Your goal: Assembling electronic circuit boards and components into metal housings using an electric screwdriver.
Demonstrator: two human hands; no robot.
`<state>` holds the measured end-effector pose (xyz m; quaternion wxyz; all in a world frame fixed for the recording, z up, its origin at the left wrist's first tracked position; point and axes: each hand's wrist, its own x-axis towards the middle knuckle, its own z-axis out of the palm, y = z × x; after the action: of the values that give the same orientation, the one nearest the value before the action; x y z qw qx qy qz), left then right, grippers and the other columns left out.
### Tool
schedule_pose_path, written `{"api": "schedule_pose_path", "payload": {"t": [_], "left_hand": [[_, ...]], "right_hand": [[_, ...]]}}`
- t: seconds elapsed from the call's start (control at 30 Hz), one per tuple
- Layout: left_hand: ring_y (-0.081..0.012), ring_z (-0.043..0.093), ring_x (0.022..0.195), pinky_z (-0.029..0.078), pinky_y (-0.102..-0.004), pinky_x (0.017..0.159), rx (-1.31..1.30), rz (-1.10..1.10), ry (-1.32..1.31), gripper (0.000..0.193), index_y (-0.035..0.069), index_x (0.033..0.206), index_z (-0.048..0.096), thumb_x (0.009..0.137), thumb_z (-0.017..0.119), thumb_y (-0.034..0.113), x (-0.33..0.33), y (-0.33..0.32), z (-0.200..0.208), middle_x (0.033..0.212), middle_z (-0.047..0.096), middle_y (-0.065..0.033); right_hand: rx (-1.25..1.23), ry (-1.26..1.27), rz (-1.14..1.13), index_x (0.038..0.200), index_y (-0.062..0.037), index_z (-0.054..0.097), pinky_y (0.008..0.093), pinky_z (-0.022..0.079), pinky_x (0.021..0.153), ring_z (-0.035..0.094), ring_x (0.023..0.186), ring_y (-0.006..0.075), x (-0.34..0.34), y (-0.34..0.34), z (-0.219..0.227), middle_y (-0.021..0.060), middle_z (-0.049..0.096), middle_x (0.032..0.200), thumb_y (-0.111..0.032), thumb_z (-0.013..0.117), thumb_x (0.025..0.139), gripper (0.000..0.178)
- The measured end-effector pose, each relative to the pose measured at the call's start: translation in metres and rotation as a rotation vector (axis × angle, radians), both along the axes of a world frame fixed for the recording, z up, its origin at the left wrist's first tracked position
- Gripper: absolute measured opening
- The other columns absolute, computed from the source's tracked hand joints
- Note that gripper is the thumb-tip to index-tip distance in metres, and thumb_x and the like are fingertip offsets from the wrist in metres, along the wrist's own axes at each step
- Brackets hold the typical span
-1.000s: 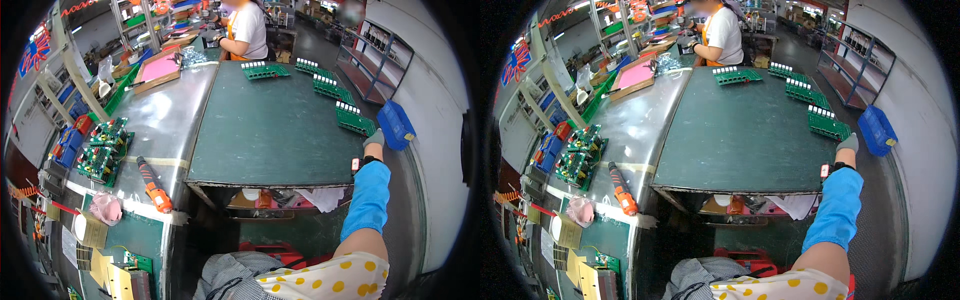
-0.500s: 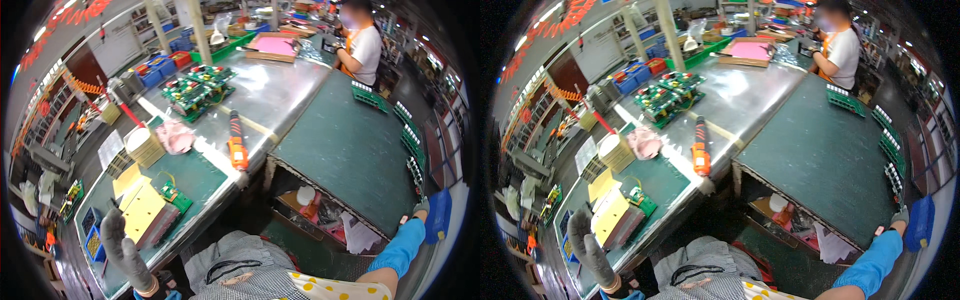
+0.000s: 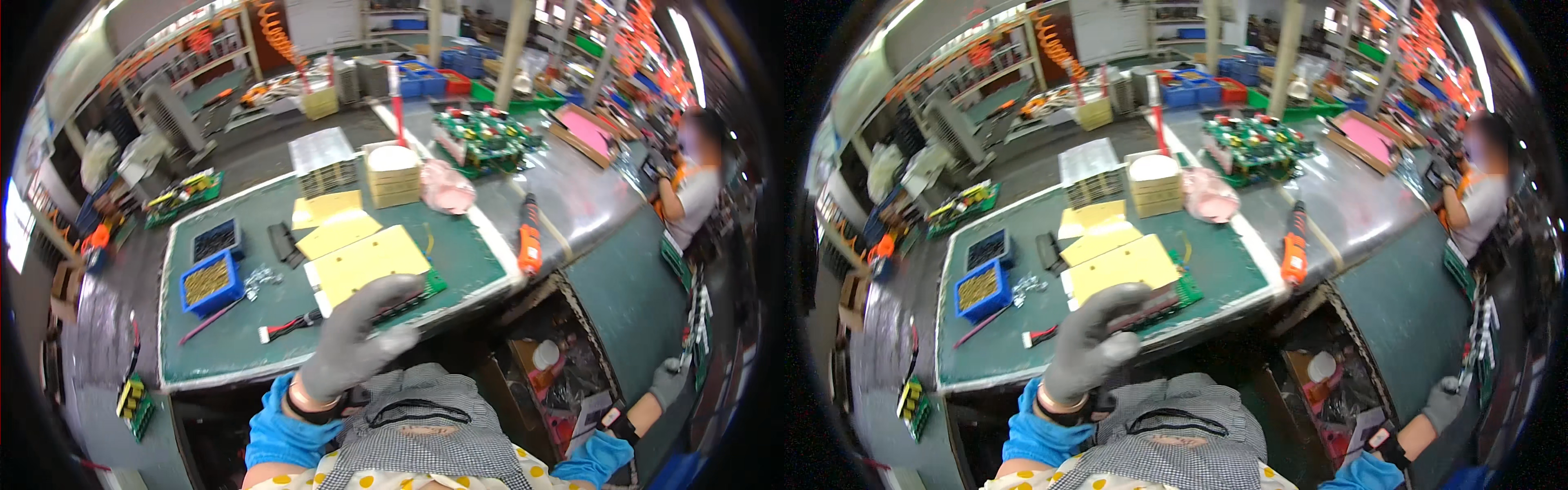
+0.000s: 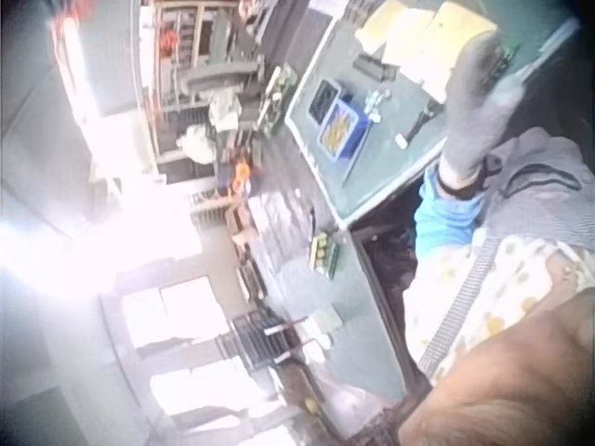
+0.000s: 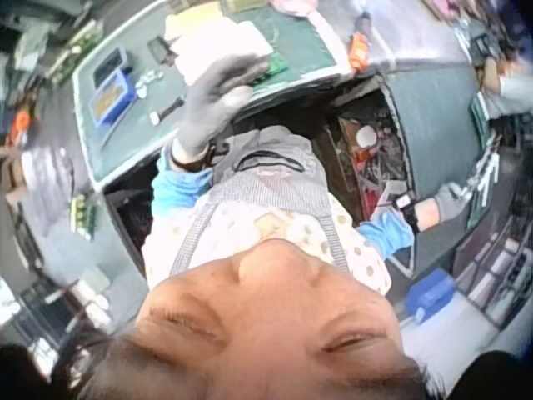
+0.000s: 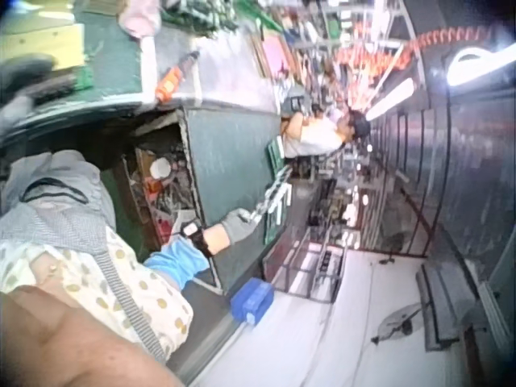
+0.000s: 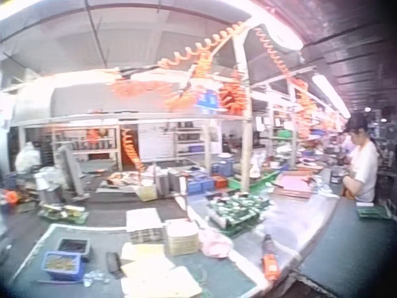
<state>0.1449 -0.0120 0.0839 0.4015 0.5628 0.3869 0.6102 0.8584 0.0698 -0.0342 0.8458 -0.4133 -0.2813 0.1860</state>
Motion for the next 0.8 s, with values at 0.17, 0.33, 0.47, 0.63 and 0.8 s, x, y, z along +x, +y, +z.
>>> {"api": "schedule_pose_path", "payload": {"t": [0.17, 0.33, 0.47, 0.63, 0.8], "left_hand": [[-0.0208, 0.056, 0.116, 0.043, -0.0353, 0.103, 0.001, -0.111, 0.286, 0.053, 0.0, 0.134, 0.051, 0.088, 0.07, 0.018, 0.014, 0.018, 0.016, 0.125, 0.06, -0.0123], [-0.0234, 0.053, 0.122, 0.041, -0.0365, 0.105, -0.103, -0.047, 0.07, 0.061, -0.002, 0.139, 0.043, 0.091, 0.067, 0.028, 0.037, 0.044, 0.028, 0.132, 0.055, -0.0154], [-0.023, 0.057, 0.114, 0.046, -0.0348, 0.098, 0.041, 0.126, -0.147, 0.066, -0.003, 0.142, 0.036, 0.096, 0.058, 0.039, 0.045, 0.054, 0.028, 0.131, 0.054, -0.018], [-0.0068, 0.054, 0.074, 0.047, -0.0226, 0.059, 0.017, 0.158, -0.303, 0.058, 0.0, 0.143, 0.034, 0.099, 0.051, 0.034, 0.045, 0.049, 0.017, 0.106, 0.057, -0.0059], [-0.0191, 0.053, 0.112, 0.042, -0.0345, 0.099, 0.047, 0.064, -0.117, 0.05, -0.003, 0.14, 0.039, 0.1, 0.047, 0.026, 0.017, 0.033, 0.01, 0.125, 0.057, -0.0133]], "right_hand": [[0.368, 0.493, 1.046, 0.097, 0.0004, 0.058, 0.0295, 0.041, 0.06, 0.044, 0.066, 0.0142, -0.25, 0.106, 0.103, 0.004, 0.044, 0.07, -0.019, 0.055, 0.101, 0.02], [0.304, 0.436, 1.293, 0.108, 0.0005, 0.053, 0.0248, 0.037, 0.058, 0.037, 0.066, 0.0104, -0.475, 0.075, 0.155, -0.0001, 0.039, 0.073, -0.019, 0.06, 0.099, 0.022], [0.008, 0.111, 1.365, 0.111, -0.0057, 0.054, 0.0224, 0.033, 0.059, 0.034, 0.066, 0.0057, -0.544, 0.017, 0.151, -0.0049, 0.04, 0.075, -0.03, 0.057, 0.099, 0.027], [0.049, -0.2, 1.354, 0.119, -0.0048, 0.052, 0.0239, 0.038, 0.064, 0.047, 0.072, 0.0089, -0.553, 0.012, 0.118, -0.0025, 0.055, 0.087, -0.039, 0.058, 0.096, 0.041], [-0.093, -0.51, 1.373, 0.132, -0.0031, 0.048, 0.0387, 0.049, 0.085, 0.06, 0.099, 0.0255, -0.513, 0.046, 0.086, 0.01, 0.062, 0.112, -0.054, 0.049, 0.096, 0.062]]}}
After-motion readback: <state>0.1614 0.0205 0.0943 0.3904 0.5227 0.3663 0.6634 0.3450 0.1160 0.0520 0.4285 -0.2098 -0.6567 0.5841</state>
